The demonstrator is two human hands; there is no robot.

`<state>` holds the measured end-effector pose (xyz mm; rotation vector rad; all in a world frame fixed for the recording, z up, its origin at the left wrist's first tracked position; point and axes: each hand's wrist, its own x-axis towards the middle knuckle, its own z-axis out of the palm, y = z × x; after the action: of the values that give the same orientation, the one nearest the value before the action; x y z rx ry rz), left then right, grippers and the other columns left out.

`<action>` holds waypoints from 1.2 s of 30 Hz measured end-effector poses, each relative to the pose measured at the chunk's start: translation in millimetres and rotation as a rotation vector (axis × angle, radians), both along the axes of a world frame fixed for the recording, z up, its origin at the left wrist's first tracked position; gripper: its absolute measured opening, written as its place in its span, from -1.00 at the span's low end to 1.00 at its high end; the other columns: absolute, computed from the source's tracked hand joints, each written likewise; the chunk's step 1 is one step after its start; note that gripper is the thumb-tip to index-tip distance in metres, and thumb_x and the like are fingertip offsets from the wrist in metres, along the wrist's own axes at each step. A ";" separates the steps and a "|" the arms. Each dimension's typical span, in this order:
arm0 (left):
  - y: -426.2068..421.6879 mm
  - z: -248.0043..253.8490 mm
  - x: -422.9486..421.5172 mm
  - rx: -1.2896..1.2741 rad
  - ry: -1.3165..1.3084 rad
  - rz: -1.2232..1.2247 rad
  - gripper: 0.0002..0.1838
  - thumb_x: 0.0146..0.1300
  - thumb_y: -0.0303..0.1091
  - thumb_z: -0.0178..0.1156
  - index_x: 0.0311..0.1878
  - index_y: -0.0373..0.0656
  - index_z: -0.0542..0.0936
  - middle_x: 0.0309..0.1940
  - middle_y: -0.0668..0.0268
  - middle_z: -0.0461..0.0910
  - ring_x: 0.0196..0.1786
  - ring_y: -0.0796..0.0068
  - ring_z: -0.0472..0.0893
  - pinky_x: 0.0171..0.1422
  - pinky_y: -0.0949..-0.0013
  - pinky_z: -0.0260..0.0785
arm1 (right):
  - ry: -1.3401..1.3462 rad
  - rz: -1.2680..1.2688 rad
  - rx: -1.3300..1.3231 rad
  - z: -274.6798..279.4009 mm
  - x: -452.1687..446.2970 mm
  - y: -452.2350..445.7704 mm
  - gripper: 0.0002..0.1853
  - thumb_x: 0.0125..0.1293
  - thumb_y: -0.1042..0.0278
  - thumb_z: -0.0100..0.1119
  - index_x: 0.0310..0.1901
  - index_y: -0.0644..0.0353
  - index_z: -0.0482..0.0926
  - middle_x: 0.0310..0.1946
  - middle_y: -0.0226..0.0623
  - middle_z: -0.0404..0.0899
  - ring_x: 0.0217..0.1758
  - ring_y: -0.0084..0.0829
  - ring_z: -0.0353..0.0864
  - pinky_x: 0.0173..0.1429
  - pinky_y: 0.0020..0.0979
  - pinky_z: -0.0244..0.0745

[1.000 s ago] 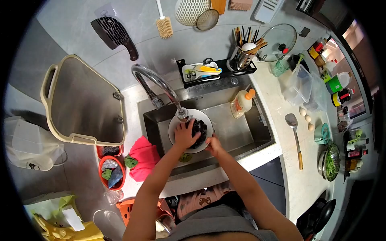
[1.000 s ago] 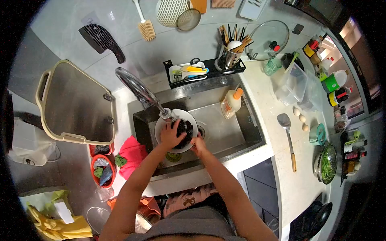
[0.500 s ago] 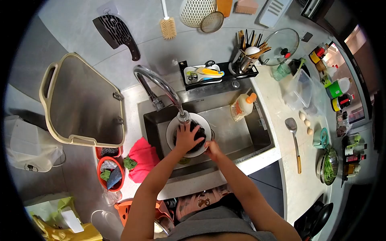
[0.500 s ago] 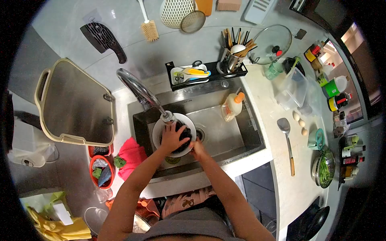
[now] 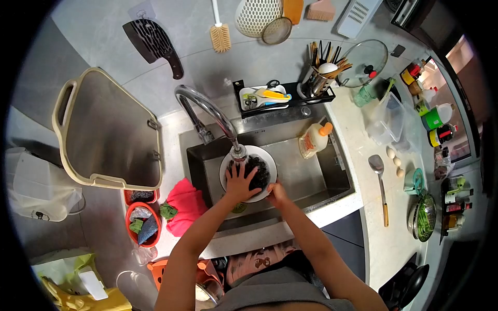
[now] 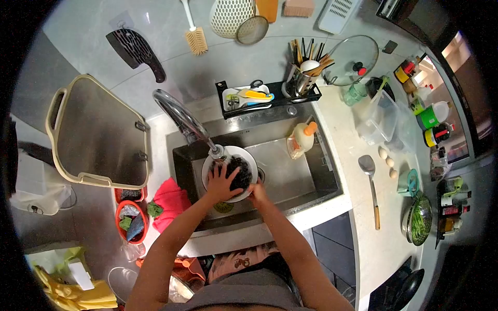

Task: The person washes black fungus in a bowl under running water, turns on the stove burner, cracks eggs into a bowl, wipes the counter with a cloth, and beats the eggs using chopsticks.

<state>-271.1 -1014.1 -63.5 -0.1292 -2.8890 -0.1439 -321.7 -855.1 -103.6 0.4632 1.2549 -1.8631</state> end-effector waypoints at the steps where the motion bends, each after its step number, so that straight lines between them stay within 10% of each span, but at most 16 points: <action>1: -1.0 -13.8 0.6 -0.017 -0.081 -0.022 -0.46 0.15 -0.01 0.02 0.22 0.18 0.23 0.20 -0.01 0.11 0.07 -0.19 0.22 -0.02 -0.17 0.23 | 0.006 0.002 -0.012 -7.8 0.7 0.6 -0.18 -0.29 0.49 -0.05 0.21 0.03 0.12 -0.15 -0.30 0.35 -0.18 -0.29 0.39 -0.23 -0.27 0.42; 10: -8.2 -36.2 -25.7 0.252 -0.412 0.182 -0.69 0.17 -0.07 0.02 -0.24 -0.14 0.46 -0.21 0.03 0.39 -0.41 0.12 0.52 -0.40 0.21 0.39 | -0.009 0.032 0.007 -9.7 7.1 2.0 -0.17 -0.27 0.48 -0.05 0.23 -0.02 0.10 -0.12 -0.27 0.34 -0.15 -0.23 0.40 -0.22 -0.26 0.42; 17: -11.5 18.4 8.6 0.311 -0.060 0.028 -0.63 0.15 -0.05 0.08 -0.02 0.03 0.51 0.08 0.15 0.37 0.18 0.06 0.28 0.14 0.07 0.26 | 0.004 -0.009 -0.029 6.4 3.5 -7.7 -0.16 -0.30 0.50 -0.07 0.23 0.01 0.10 -0.10 -0.25 0.34 -0.13 -0.19 0.40 -0.18 -0.19 0.42; 23: -62.4 -15.7 7.6 0.752 0.054 0.153 -0.68 0.14 -0.42 0.11 0.00 -0.05 0.47 0.06 0.15 0.37 -0.04 0.13 0.47 -0.07 0.21 0.37 | -0.015 -0.056 -0.111 -13.6 -2.9 -5.6 -0.16 -0.31 0.52 -0.06 0.22 0.03 0.09 -0.08 -0.21 0.33 -0.08 -0.19 0.37 -0.10 -0.16 0.40; 27: -87.8 23.2 -44.8 0.543 0.411 0.306 -0.76 0.11 -0.41 0.11 -0.11 -0.16 0.49 -0.15 0.10 0.46 -0.24 0.16 0.53 -0.22 0.24 0.38 | -0.017 -0.110 -0.041 -11.7 -6.0 -4.1 -0.32 -0.34 0.55 -0.10 0.03 0.04 0.25 -0.19 -0.28 0.43 -0.17 -0.20 0.47 -0.22 -0.11 0.48; 33: -115.5 52.3 -103.5 0.173 -0.376 0.385 -0.70 0.15 -0.21 0.09 -0.12 -0.19 0.45 -0.17 0.06 0.45 -0.22 0.10 0.51 -0.23 0.19 0.37 | 0.032 -0.055 -0.026 -13.7 -6.8 13.1 -0.27 -0.28 0.51 -0.08 0.13 0.03 0.16 -0.28 -0.26 0.39 -0.34 -0.28 0.43 -0.39 -0.27 0.39; 36: -117.5 16.9 -104.7 0.373 0.140 0.477 -0.70 0.15 -0.20 0.09 -0.16 -0.24 0.44 -0.31 0.04 0.47 -0.22 0.11 0.51 -0.25 0.19 0.37 | 0.016 -0.082 -0.040 -16.3 -1.2 24.9 -0.27 -0.28 0.49 -0.06 0.13 0.01 0.17 -0.31 -0.28 0.40 -0.40 -0.32 0.43 -0.48 -0.32 0.34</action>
<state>-375.8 -1131.5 -46.7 0.5834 -2.6093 -0.5482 -322.8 -830.2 -119.9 0.4852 1.2231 -1.9605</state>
